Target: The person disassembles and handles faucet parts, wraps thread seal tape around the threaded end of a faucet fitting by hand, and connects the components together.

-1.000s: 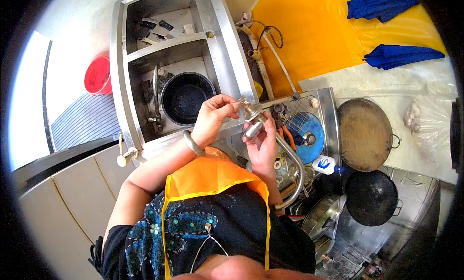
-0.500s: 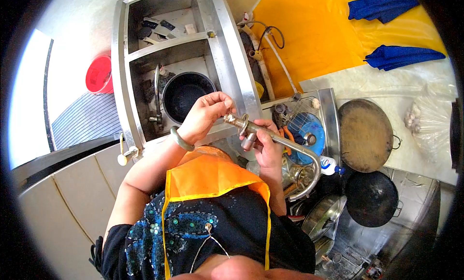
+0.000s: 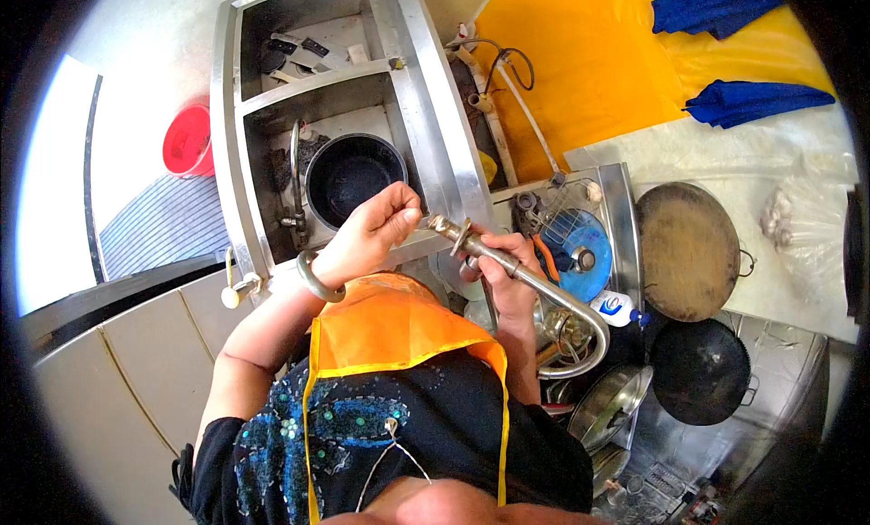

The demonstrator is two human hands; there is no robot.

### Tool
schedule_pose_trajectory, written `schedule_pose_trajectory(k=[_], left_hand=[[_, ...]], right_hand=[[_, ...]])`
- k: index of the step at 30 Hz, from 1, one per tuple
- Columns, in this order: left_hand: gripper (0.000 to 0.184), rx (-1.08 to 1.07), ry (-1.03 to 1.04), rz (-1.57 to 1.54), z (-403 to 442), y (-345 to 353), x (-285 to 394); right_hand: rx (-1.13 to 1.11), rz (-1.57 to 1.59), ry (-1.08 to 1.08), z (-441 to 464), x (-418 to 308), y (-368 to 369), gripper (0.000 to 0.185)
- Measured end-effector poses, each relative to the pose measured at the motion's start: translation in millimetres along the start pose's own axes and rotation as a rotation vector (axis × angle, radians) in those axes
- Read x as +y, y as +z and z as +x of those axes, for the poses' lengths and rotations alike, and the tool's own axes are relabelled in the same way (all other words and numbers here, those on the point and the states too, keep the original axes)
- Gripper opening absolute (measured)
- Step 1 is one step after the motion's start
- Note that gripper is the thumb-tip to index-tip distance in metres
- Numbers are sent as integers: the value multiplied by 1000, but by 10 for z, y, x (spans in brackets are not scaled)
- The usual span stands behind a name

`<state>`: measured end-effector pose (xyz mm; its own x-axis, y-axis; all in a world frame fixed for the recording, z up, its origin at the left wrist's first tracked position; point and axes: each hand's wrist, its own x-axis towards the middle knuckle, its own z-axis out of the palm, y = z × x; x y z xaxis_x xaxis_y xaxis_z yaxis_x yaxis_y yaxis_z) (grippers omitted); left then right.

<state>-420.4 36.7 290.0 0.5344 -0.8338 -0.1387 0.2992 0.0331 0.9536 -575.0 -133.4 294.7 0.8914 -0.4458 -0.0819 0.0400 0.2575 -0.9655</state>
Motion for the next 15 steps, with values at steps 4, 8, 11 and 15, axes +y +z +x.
schedule_pose_trajectory(k=[4, 8, 11, 15], left_hand=[[12, 22, -16, -157, -31, 68, -151], [10, 20, -38, 118, 1, 11, -280], [12, -45, 380, 550, 31, 4, -256], [7, -71, 397, 615, 71, -57, -165]], right_hand=[[29, 53, -47, -2, 10, 9, 23], [6, 104, 9, -17, -8, -29, 25], [-4, 127, 29, -26, -29, -7, 26], [-45, 140, 37, -35, 3, -26, 24]])
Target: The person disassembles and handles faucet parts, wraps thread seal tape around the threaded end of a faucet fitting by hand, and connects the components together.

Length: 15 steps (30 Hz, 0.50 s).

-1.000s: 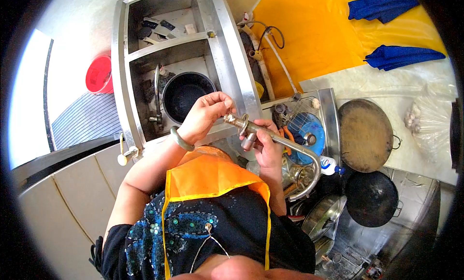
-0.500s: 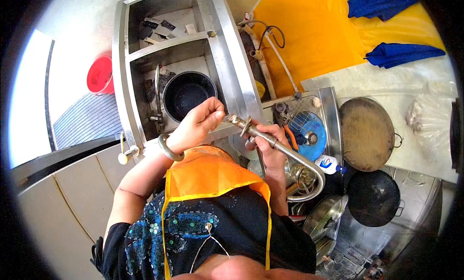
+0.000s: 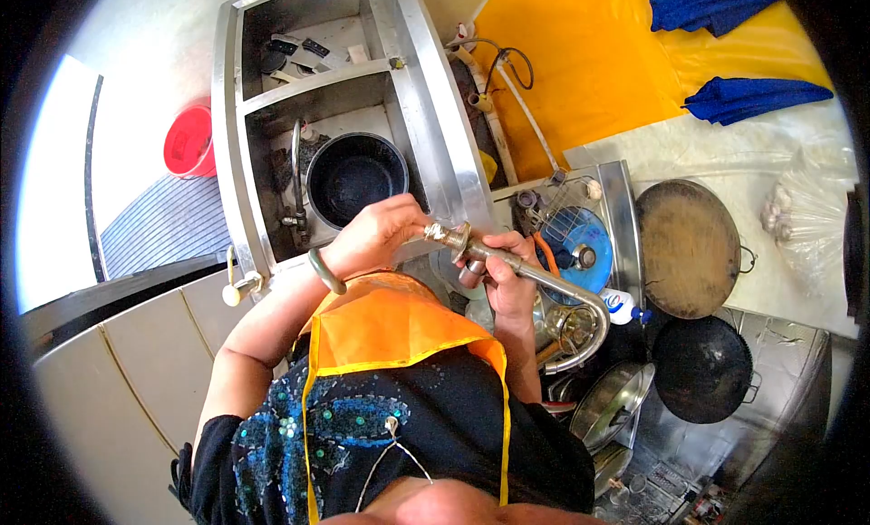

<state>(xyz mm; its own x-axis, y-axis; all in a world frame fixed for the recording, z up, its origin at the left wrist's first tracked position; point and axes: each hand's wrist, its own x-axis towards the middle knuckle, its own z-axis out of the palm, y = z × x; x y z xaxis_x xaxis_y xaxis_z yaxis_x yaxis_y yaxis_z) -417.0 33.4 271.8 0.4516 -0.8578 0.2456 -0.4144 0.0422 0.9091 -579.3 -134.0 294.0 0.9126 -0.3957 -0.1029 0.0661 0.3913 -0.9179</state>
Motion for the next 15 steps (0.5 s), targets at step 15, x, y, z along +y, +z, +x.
schedule_pose_trajectory(k=[15], left_hand=[[6, 120, 61, -175, -120, -51, 198]], right_hand=[[3, -147, 77, -28, 92, -43, 24]])
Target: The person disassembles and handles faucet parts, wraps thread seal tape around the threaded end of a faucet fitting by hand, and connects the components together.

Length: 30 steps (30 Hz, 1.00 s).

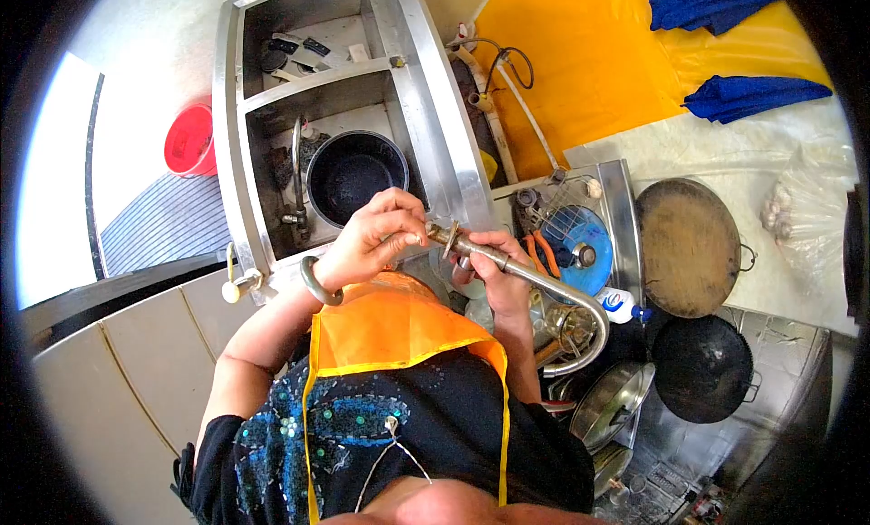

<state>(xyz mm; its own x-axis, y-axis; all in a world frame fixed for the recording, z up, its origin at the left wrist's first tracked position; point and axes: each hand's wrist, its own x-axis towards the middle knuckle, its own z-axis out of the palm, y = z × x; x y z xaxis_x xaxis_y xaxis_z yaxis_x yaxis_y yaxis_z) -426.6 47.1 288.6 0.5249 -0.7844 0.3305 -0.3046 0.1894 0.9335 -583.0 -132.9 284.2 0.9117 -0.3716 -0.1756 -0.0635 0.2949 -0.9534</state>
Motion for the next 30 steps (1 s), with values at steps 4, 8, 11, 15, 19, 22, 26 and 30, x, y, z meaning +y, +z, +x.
schedule_pose_trajectory(k=[4, 8, 11, 15, 19, 22, 26, 30], left_hand=[[9, -46, -38, -149, -138, 49, -66], [14, -98, -238, -413, -307, 120, -199], [17, -65, -282, -471, -318, 173, -404], [17, 164, -463, -972, -145, 158, -496], [16, 235, -442, -1201, 95, -2, -334], [17, 175, -376, -1133, 112, -23, -124], [19, 2, -445, -1051, -83, 1, 1], [18, 28, -660, -910, -201, 173, -172]], right_hand=[[63, 51, -53, 12, -17, 7, 26], [101, 164, -41, 14, -42, 73, 26], [-14, 319, -7, 18, 13, 28, 25], [-104, 204, 41, -19, 6, 24, 27], [-98, 32, 41, -20, 82, 23, 25], [23, 43, 59, -18, 20, 79, 25], [172, 76, 22, -10, -35, 87, 25], [85, 181, -9, 12, 13, -42, 24]])
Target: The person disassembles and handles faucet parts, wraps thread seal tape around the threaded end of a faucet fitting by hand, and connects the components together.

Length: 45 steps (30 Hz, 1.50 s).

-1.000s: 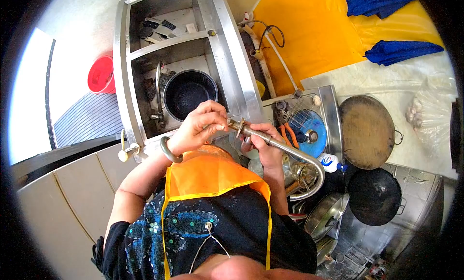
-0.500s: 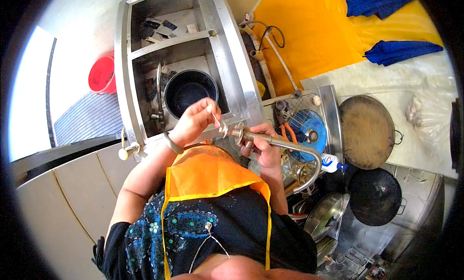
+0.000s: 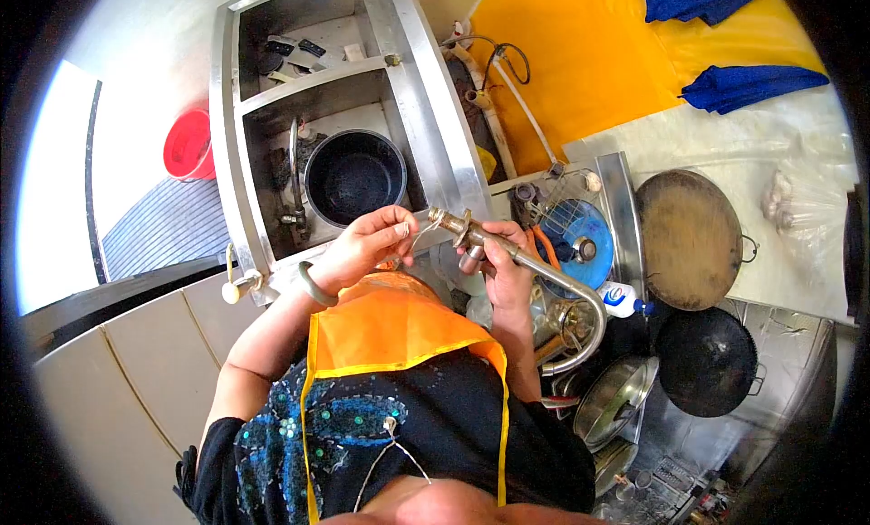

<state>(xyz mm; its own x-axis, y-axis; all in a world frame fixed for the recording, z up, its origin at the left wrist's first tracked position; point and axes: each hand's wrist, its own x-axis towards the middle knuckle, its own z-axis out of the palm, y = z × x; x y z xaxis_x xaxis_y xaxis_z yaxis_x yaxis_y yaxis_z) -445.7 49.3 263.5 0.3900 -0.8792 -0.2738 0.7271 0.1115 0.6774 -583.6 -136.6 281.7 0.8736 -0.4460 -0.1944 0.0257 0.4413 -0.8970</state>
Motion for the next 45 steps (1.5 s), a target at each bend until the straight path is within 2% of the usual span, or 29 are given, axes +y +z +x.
schedule_pose_trajectory(k=[3, 6, 9, 12, 18, 21, 24, 28, 30, 31, 34, 35, 36, 38, 39, 42, 44, 45], left_hand=[[22, 112, -15, -15, 41, 114, -37], [25, -163, 37, -227, 141, -38, -165], [26, -83, -59, -224, 126, 12, -158], [25, 160, -81, -56, 69, 259, -74], [12, 157, -1, 20, 123, 195, -207], [12, 75, -69, -263, 123, 137, -188], [12, 264, -36, -76, 72, 255, -92], [11, 320, 192, 306, 113, 120, -32], [13, 354, 245, 406, 185, 36, 16], [13, 369, 195, 416, 205, 45, 90], [13, 257, 175, 586, 288, -143, -17], [13, 169, 222, 746, 280, -189, -57], [14, 121, 96, 765, 231, -131, -27], [15, -57, 33, 799, 209, -189, -113], [17, -140, 72, 822, 162, -105, -2], [18, -184, 86, 612, 84, -106, 78], [19, -19, 223, 427, 96, -56, 127], [19, 123, 193, 462, 114, -6, 207]], right_hand=[[-10, -45, 1, -2, 3, 25, 25], [7, -50, 29, -14, -7, 72, 24], [-22, -42, -3, 2, 24, 62, 23], [-43, -58, -5, -7, 20, 51, 23], [-15, -54, -13, -24, 28, 38, 22], [-27, -69, -24, -34, 20, 39, 22], [-32, -116, -76, -44, 20, 55, 25], [-61, -196, -72, -62, 13, 42, 22], [-109, -228, -62, -66, 0, 33, 21], [-122, -203, -38, -68, 4, 15, 22], [-117, -120, -9, -57, 23, -5, 23], [-84, -85, -25, -47, 16, 20, 23], [-51, -51, -42, -32, 10, 32, 23], [-41, -68, -79, 19, 9, 1, 25], [-44, -56, -80, 37, 14, -20, 25], [-28, -72, -64, 36, 37, -57, 24], [-23, -95, -41, 19, 30, -47, 24], [-17, -93, -30, 9, 33, -26, 24]])
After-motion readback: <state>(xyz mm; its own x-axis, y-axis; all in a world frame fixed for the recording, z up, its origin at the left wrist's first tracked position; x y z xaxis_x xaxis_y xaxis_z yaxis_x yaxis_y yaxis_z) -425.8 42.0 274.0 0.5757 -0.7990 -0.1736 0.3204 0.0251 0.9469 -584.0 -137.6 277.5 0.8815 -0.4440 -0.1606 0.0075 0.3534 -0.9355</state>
